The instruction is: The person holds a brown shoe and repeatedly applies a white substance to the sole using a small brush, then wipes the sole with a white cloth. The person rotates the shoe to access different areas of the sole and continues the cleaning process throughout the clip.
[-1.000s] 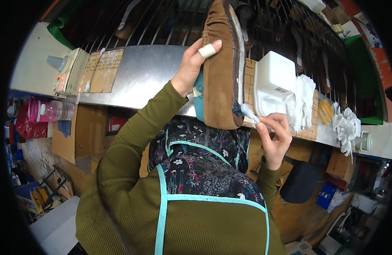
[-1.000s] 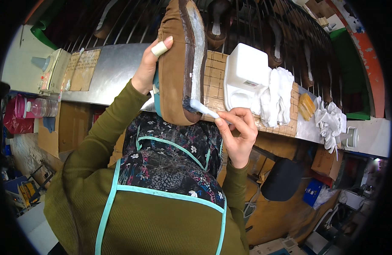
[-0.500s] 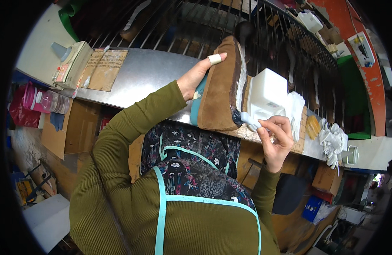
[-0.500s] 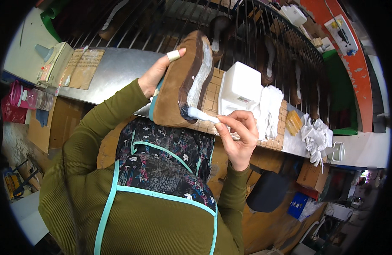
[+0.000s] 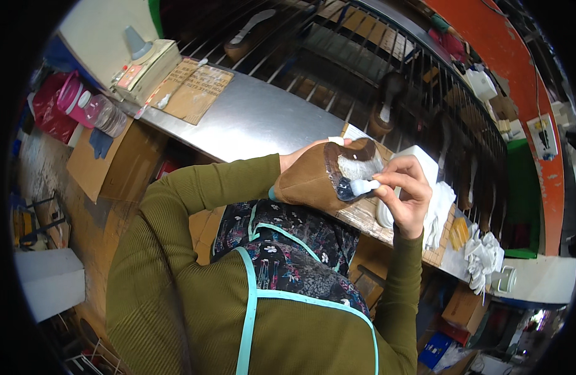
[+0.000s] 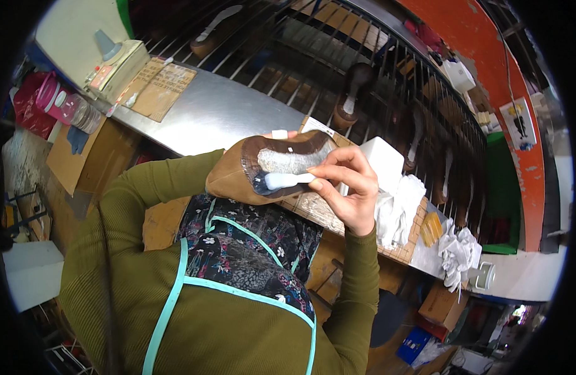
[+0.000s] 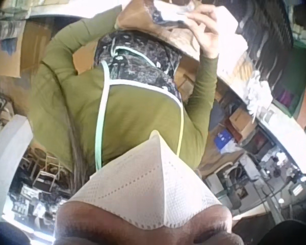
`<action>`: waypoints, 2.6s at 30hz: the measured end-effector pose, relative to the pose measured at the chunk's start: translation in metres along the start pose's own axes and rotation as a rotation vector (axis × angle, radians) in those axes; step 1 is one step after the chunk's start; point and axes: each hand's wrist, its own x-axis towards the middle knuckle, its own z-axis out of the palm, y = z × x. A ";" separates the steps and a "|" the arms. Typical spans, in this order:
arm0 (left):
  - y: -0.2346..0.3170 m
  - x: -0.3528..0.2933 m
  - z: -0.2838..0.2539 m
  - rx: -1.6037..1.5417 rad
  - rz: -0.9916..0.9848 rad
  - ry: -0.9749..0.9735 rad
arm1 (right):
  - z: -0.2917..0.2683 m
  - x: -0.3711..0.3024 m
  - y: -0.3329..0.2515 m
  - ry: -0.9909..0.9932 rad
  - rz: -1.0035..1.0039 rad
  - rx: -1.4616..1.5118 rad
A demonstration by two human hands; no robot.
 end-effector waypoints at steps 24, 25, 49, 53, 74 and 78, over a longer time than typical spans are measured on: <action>-0.045 -0.046 -0.005 -1.011 -0.515 -0.330 | -0.016 0.077 0.019 -0.668 -0.098 0.043; -0.043 -0.043 -0.007 -0.925 -0.413 -0.373 | -0.027 0.077 0.019 -0.672 -0.091 0.015; -0.095 0.148 -0.282 -0.943 0.068 1.046 | -0.005 -0.004 0.097 0.596 0.717 0.364; -0.103 0.144 -0.275 -1.150 0.251 1.040 | 0.006 0.041 0.163 0.578 0.646 -0.520; -0.077 0.087 -0.043 -0.868 -0.032 -0.097 | -0.040 0.014 0.024 0.423 0.631 0.100; -0.098 0.027 -0.009 -0.766 0.129 0.011 | -0.036 -0.056 0.003 0.481 0.550 -0.143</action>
